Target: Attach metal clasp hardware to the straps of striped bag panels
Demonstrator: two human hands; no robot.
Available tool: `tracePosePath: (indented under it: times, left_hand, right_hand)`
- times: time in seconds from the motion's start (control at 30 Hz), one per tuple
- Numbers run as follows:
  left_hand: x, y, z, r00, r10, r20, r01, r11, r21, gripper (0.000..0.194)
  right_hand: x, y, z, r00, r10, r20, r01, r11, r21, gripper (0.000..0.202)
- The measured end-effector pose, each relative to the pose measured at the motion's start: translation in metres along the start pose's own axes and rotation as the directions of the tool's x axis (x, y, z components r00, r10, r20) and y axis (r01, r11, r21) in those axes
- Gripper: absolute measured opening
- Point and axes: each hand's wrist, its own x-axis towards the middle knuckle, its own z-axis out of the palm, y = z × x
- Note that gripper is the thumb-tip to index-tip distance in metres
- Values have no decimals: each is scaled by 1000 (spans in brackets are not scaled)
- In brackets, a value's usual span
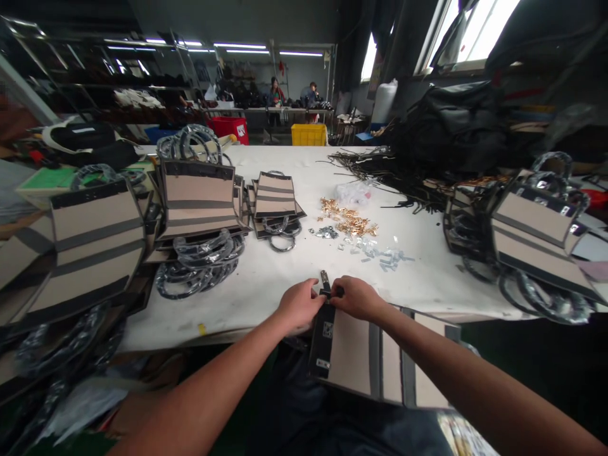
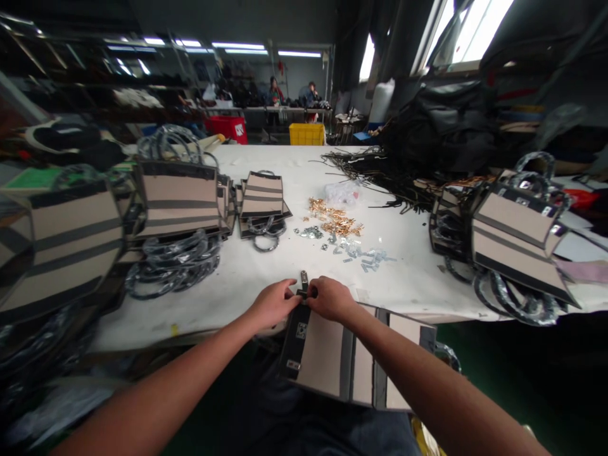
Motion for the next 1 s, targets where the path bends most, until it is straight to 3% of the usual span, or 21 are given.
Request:
tracePosePath:
  times: [0.07, 0.17, 0.37, 0.6, 0.7, 0.77, 0.87, 0.93, 1.0]
  left_hand:
    - [14, 3, -9, 996, 8, 88, -9, 1000, 12, 20]
    - [28, 5, -15, 979, -12, 201, 12, 1000, 1, 20]
    - [33, 4, -8, 901, -136, 412, 204, 971, -124, 10]
    - [41, 4, -4, 893, -174, 414, 281, 936, -212, 22]
    - [42, 4, -5, 886, -193, 421, 316, 916, -245, 17]
    - [42, 3, -5, 880, -192, 434, 328, 907, -265, 14]
    - [43, 1, -5, 874, -190, 448, 345, 891, -295, 16]
    - [44, 0, -4, 871, -198, 449, 360, 879, -312, 17]
    - [45, -2, -3, 869, -200, 452, 369, 871, -325, 19]
  right_hand:
    - [1, 3, 0, 1000, -7, 7, 7, 1000, 22, 9]
    - [1, 6, -1, 1000, -9, 14, 8, 998, 59, 10]
    - [-1, 8, -7, 999, -3, 34, -2, 990, 141, 11]
    - [6, 12, -12, 998, 8, 67, -23, 974, 224, 10]
    - [-1, 10, -24, 998, 41, -45, -21, 928, 371, 15]
    - [-11, 6, -34, 978, 93, -185, 31, 818, 574, 24]
    - [-22, -2, -43, 904, 184, -387, 260, 482, 837, 39]
    - [-22, -8, -41, 840, 238, -488, 430, 257, 865, 45]
    - [-16, -13, -33, 807, 292, -514, 502, 120, 856, 45]
